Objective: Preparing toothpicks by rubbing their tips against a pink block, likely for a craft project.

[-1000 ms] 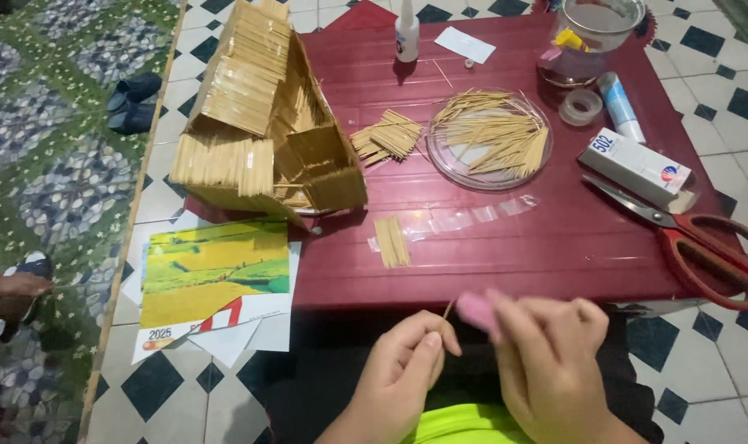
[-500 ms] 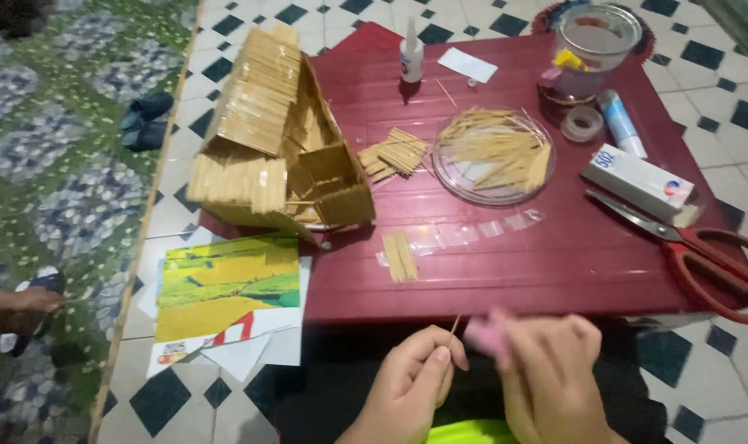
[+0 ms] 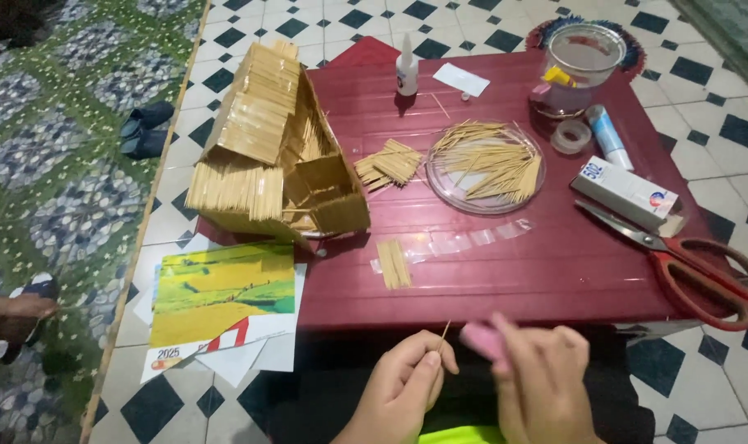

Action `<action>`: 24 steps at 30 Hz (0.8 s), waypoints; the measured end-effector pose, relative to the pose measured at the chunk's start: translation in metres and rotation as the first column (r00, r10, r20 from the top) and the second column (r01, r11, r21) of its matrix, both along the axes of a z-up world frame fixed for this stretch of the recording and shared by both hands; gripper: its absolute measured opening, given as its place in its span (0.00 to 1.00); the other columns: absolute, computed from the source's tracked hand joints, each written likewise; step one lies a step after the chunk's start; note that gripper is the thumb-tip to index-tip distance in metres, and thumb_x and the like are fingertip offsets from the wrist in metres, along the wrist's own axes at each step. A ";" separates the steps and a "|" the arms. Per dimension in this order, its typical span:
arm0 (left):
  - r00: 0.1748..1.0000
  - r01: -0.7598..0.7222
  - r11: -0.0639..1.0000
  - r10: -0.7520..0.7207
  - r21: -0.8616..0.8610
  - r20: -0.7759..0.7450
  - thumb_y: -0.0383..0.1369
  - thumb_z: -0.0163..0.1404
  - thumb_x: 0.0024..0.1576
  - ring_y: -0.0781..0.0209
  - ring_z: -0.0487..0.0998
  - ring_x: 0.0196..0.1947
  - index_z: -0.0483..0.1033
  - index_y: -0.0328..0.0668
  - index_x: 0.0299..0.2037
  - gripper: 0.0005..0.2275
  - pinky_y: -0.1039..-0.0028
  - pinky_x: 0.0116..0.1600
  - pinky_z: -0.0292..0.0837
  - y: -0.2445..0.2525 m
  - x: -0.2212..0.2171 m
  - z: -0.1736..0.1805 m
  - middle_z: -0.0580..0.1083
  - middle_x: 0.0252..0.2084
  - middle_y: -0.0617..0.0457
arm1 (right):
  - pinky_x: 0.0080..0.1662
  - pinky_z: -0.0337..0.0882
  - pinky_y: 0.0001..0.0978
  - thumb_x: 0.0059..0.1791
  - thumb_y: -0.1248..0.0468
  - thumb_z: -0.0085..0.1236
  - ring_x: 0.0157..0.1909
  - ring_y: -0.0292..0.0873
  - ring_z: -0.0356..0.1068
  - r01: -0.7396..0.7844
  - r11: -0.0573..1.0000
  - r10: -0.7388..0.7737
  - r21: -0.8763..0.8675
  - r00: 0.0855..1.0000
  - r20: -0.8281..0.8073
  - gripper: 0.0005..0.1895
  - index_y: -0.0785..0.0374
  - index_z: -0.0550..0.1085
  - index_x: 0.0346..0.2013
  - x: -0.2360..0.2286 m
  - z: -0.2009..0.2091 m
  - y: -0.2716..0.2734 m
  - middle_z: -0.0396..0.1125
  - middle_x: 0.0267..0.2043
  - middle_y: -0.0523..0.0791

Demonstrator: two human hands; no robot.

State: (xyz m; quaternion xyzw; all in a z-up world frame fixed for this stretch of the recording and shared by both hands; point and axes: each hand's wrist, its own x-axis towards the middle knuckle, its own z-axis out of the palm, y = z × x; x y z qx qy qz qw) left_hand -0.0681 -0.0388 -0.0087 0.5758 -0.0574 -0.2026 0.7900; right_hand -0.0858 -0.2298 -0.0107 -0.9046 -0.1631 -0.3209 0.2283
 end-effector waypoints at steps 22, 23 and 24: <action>0.998 0.039 0.997 -0.035 0.071 -0.045 0.31 0.42 0.69 0.72 0.53 0.14 0.74 0.35 0.38 0.11 0.79 0.23 0.42 -0.001 0.004 -0.008 0.57 0.14 0.59 | 0.53 0.53 0.36 0.57 0.59 0.45 0.38 0.39 0.67 0.108 0.990 -0.105 -0.095 0.994 0.035 0.20 0.63 0.73 0.61 0.016 -0.006 0.002 0.67 0.40 0.40; 0.997 0.034 0.999 -0.035 -0.017 -0.069 0.29 0.42 0.69 0.75 0.53 0.16 0.75 0.34 0.43 0.09 0.81 0.23 0.42 -0.003 0.002 -0.011 0.58 0.18 0.60 | 0.52 0.51 0.39 0.58 0.56 0.41 0.38 0.40 0.66 0.039 0.985 -0.033 -0.167 0.999 0.034 0.22 0.60 0.73 0.62 0.013 -0.010 0.002 0.67 0.39 0.38; 0.995 0.027 0.994 -0.037 -0.104 -0.093 0.28 0.42 0.69 0.77 0.54 0.17 0.76 0.33 0.48 0.09 0.83 0.23 0.42 -0.005 0.000 -0.015 0.59 0.22 0.60 | 0.50 0.50 0.41 0.58 0.52 0.38 0.38 0.40 0.66 -0.031 0.971 0.039 -0.237 0.999 0.027 0.24 0.58 0.72 0.63 0.009 -0.015 0.001 0.67 0.38 0.37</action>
